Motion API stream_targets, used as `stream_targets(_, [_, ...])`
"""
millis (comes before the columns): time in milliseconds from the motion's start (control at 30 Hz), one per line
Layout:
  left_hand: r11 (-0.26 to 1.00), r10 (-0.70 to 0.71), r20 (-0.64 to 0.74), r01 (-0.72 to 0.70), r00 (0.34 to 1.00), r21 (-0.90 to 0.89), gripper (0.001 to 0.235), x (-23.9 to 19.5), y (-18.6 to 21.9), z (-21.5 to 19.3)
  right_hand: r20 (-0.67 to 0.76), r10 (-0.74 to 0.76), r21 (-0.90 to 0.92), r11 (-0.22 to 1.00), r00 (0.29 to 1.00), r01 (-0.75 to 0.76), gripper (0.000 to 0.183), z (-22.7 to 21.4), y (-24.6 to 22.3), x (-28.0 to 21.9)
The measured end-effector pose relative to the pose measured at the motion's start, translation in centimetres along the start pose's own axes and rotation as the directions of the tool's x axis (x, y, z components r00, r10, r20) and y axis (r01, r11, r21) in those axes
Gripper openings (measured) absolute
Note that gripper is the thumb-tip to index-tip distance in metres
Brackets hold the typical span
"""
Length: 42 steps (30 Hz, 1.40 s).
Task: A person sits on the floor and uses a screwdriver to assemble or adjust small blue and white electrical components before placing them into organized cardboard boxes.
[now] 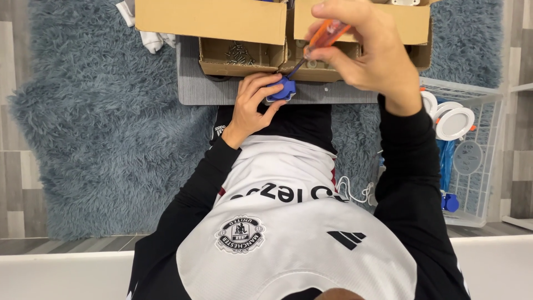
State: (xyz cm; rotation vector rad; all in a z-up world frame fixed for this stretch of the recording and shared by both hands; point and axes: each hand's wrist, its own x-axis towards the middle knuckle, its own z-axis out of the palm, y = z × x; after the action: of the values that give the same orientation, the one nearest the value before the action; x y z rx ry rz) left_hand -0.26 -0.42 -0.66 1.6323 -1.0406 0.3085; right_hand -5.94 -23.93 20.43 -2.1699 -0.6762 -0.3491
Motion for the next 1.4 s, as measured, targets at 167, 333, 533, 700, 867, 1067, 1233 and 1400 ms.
stream_targets(167, [0.998, 0.002, 0.004, -0.002, 1.000, 0.055, 0.037, -0.3, -0.1, 0.2, -0.221, -0.144, -0.388, 0.920, 0.965, 0.048, 0.060, 2.8, 0.5, -0.5])
stream_targets(333, [0.992, 0.023, -0.011, -0.021, 1.000, 0.126, 0.034, -0.2, 0.1, 0.3, -0.044, 0.037, -0.193, 0.980, 0.998, -0.045, 0.065, 1.4, -3.3, 0.3])
stream_targets(533, [0.989, 0.026, -0.008, -0.025, 1.000, 0.143, 0.036, -0.3, 0.0, 0.3, -0.045, 0.039, -0.064, 0.997, 0.998, -0.042, 0.066, 0.6, -1.8, 0.1])
stream_targets(700, [0.989, 0.018, -0.004, -0.018, 1.000, 0.147, 0.035, -0.2, 0.3, 0.2, -0.225, -0.022, -0.219, 0.975, 0.974, -0.028, 0.074, 3.2, -0.6, -1.0])
stream_targets(867, [0.979, 0.007, 0.016, -0.010, 1.000, 0.204, 0.033, -0.1, 1.2, 0.1, -0.258, -0.015, -0.115, 0.993, 0.966, -0.015, 0.078, 2.2, -0.5, -1.9])
stream_targets(1067, [0.996, 0.049, -0.126, -0.059, 0.991, -0.072, 0.026, -0.3, 8.1, 2.3, -0.481, -0.050, -0.064, 0.998, 0.875, 0.022, 0.074, -0.9, 0.5, -3.8])
stream_targets(1233, [0.831, 0.497, 0.763, 0.025, 0.414, -0.555, 0.022, -5.9, 10.5, 10.5, -0.516, -0.070, 0.014, 0.996, 0.854, 0.091, 0.069, -0.3, 1.8, -2.5])
stream_targets(1400, [0.819, 0.545, 0.834, 0.266, -0.087, -0.508, 0.024, -8.1, 11.2, 15.8, -0.492, -0.012, 0.067, 0.996, 0.871, 0.052, 0.071, 1.7, 1.9, -2.4])
